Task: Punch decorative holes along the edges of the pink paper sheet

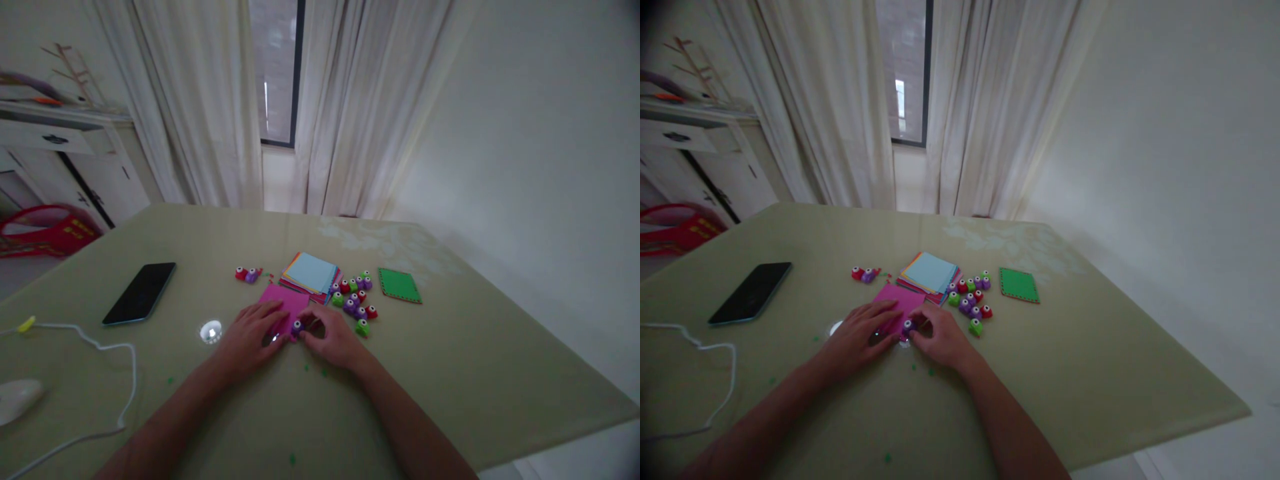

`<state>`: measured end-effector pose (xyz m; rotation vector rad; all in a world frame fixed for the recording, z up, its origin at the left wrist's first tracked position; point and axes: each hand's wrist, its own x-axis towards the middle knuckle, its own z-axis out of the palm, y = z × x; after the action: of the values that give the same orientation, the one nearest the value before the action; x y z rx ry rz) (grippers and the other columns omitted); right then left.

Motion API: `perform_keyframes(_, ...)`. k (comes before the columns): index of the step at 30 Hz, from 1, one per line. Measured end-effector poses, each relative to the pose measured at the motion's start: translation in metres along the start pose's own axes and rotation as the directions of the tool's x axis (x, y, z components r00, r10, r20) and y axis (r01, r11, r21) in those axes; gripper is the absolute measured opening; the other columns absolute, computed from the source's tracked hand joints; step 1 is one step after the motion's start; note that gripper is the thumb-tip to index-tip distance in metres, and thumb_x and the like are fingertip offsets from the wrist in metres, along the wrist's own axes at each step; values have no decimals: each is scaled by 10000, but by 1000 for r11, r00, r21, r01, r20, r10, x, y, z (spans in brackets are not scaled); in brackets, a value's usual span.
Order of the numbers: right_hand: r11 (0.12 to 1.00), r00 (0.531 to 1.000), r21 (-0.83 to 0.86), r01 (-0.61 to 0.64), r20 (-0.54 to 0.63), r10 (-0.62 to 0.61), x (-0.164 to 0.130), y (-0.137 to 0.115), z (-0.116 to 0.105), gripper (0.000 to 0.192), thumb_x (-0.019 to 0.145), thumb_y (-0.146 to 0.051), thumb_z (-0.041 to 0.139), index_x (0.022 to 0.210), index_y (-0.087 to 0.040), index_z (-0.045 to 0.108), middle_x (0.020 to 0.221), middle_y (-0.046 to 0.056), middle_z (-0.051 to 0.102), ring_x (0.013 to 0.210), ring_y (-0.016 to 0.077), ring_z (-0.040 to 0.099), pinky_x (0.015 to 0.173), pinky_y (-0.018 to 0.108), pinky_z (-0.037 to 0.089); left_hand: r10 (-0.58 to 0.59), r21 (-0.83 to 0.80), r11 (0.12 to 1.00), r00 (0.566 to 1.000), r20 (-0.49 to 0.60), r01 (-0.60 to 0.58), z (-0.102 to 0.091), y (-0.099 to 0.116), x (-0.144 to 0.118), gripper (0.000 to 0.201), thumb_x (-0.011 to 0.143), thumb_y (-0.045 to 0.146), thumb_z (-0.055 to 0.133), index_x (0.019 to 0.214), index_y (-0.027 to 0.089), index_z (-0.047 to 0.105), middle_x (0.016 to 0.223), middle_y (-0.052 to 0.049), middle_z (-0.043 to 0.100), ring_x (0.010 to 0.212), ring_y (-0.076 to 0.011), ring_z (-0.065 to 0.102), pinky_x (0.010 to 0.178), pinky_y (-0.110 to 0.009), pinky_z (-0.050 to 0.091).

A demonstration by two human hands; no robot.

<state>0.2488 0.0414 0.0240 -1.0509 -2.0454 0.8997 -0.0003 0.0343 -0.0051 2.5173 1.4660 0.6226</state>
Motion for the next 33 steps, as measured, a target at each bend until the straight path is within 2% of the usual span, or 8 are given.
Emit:
perform_keyframes(6, 1000, 1000, 10, -11, 3, 11, 0, 2, 0, 230, 873, -160, 751, 1100, -197, 734, 1030, 59, 760, 832, 181, 707, 784, 302, 582, 12, -20, 1000, 1000, -29, -13, 5, -3, -1, 475, 1026, 503, 642, 1440, 277, 699, 1555, -105, 635, 1404, -352, 601, 1183, -585, 463)
perform_keyframes(15, 1000, 1000, 0, -4, 10, 4, -1, 4, 1, 252, 870, -152, 761, 1117, -190, 731, 1035, 63, 757, 848, 189, 713, 790, 309, 584, 10, -18, 1000, 1000, -5, -10, 0, -2, 0, 495, 1023, 512, 649, 1449, 263, 689, 1561, -110, 628, 1416, -357, 588, 1189, -592, 455)
perform_keyframes(19, 1000, 1000, 32, -1, -28, 2, -1, 7, 1, 296, 915, -184, 724, 1211, -180, 717, 1088, 81, 764, 858, 183, 730, 799, 312, 600, 30, -17, 999, 995, -97, -32, -3, 2, 0, 457, 1039, 480, 629, 1423, 241, 696, 1502, -123, 669, 1378, -351, 610, 1159, -572, 481)
perform_keyframes(22, 999, 999, 46, -15, -48, 17, 0, 8, 1, 297, 960, -207, 685, 1255, -182, 702, 1124, 92, 769, 878, 179, 735, 807, 311, 603, 52, -21, 998, 987, -154, -56, -4, 6, -2, 375, 1074, 404, 573, 1385, 248, 714, 1407, -117, 726, 1273, -318, 672, 1103, -530, 519)
perform_keyframes(25, 996, 998, 72, -45, -35, 47, 0, 8, 1, 343, 942, -214, 718, 1283, -197, 686, 1113, 79, 772, 871, 174, 733, 798, 305, 605, 87, -29, 995, 988, -126, -91, -1, 6, -5, 345, 1078, 385, 580, 1374, 273, 717, 1384, -99, 740, 1236, -298, 693, 1078, -501, 532)
perform_keyframes(29, 999, 999, 35, -29, -14, 29, -1, 9, 1, 470, 855, -191, 806, 1307, -202, 679, 1120, 73, 764, 885, 183, 723, 817, 314, 601, 70, -35, 997, 994, -78, -73, 1, 4, -7, 427, 1045, 455, 646, 1435, 287, 681, 1447, -97, 710, 1293, -320, 672, 1102, -522, 527)
perform_keyframes(33, 1000, 1000, 10, -7, 1, 7, -1, 8, 2, 459, 840, -145, 791, 1284, -201, 691, 1119, 71, 765, 878, 184, 718, 819, 314, 596, 56, -72, 996, 998, -43, -59, 2, 3, -5, 410, 1039, 483, 652, 1407, 311, 708, 1462, -83, 703, 1313, -317, 665, 1128, -523, 521)
